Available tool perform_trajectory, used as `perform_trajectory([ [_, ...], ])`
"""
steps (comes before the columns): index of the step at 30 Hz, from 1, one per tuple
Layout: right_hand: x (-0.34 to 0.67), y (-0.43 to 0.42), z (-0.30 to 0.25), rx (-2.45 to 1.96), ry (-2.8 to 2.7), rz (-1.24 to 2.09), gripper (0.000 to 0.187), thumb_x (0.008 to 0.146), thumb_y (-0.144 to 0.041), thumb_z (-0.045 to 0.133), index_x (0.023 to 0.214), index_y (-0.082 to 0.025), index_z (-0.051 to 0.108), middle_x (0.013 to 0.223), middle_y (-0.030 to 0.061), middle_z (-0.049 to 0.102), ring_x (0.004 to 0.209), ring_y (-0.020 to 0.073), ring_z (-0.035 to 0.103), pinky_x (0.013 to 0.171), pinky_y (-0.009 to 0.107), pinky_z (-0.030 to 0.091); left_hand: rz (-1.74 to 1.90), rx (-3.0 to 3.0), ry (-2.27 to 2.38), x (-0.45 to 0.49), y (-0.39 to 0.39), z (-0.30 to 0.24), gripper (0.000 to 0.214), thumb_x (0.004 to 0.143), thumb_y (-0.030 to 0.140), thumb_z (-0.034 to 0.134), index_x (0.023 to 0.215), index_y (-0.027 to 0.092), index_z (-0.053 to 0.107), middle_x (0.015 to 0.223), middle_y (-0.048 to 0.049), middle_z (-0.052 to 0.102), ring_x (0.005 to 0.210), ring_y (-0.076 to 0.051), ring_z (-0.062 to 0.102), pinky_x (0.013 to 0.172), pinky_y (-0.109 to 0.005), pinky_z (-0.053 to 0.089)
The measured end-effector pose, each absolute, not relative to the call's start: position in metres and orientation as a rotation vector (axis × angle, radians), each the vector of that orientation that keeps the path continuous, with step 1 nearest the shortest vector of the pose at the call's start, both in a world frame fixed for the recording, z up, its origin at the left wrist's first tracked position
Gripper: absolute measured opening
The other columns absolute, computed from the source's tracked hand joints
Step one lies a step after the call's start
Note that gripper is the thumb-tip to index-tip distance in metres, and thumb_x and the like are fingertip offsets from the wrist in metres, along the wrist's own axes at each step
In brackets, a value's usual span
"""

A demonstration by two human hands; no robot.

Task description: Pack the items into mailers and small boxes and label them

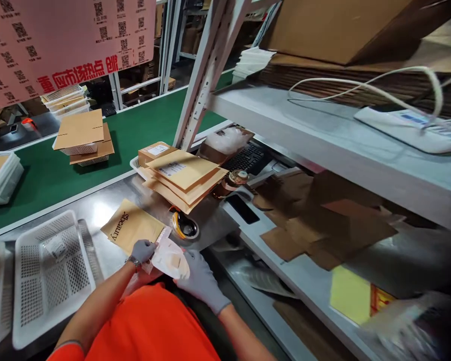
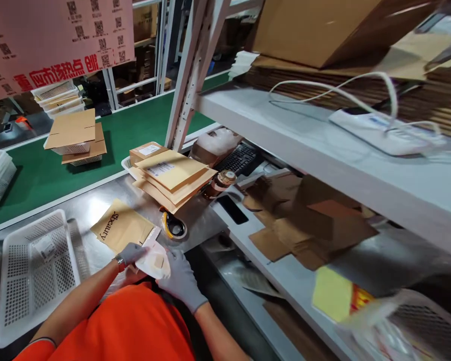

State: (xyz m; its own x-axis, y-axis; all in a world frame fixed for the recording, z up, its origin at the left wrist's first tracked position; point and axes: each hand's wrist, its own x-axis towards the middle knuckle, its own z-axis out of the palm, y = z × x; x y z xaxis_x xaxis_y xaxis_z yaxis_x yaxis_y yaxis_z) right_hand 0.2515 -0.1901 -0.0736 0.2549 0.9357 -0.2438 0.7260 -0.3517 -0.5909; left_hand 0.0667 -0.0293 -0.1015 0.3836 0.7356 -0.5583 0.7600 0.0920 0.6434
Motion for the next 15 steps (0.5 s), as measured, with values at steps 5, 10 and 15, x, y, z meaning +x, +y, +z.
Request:
perform_trajectory([
  [5,0.27,-0.186,-0.079,-2.306,-1.453,0.807,0.093,0.066,-0.037,0.087,0.152,-0.014,0.062,0.142,0.0195,0.065,0.128,0.0402,0.067,0.109,0.048,0.056,-0.143,1.979,1.553,0.066,-0.012,-0.103,0.038,0.098,0.04,0.071,0.127,0.016,0.074,0.123,-0.0153,0.08,0.116,-0.03,0.074,0.098,-0.035,0.052],
  [10,0.277,-0.177,-0.087,-2.285,-1.479,0.865,0.085,0.072,-0.037,0.086,0.152,-0.018,0.063,0.143,0.0179,0.067,0.131,0.0384,0.068,0.11,0.045,0.055,-0.345,2.115,1.544,0.074,-0.008,-0.109,0.037,0.098,0.03,0.069,0.128,0.01,0.073,0.134,-0.023,0.072,0.121,-0.033,0.072,0.097,-0.037,0.052],
  [15,0.269,-0.158,-0.097,-2.152,-1.531,0.897,0.086,0.075,-0.038,0.087,0.154,-0.017,0.062,0.144,0.0181,0.067,0.131,0.0378,0.067,0.111,0.046,0.054,-0.28,2.052,1.546,0.069,-0.004,-0.112,0.024,0.101,0.02,0.06,0.114,0.012,0.079,0.128,-0.0195,0.075,0.118,-0.029,0.073,0.1,-0.033,0.05],
])
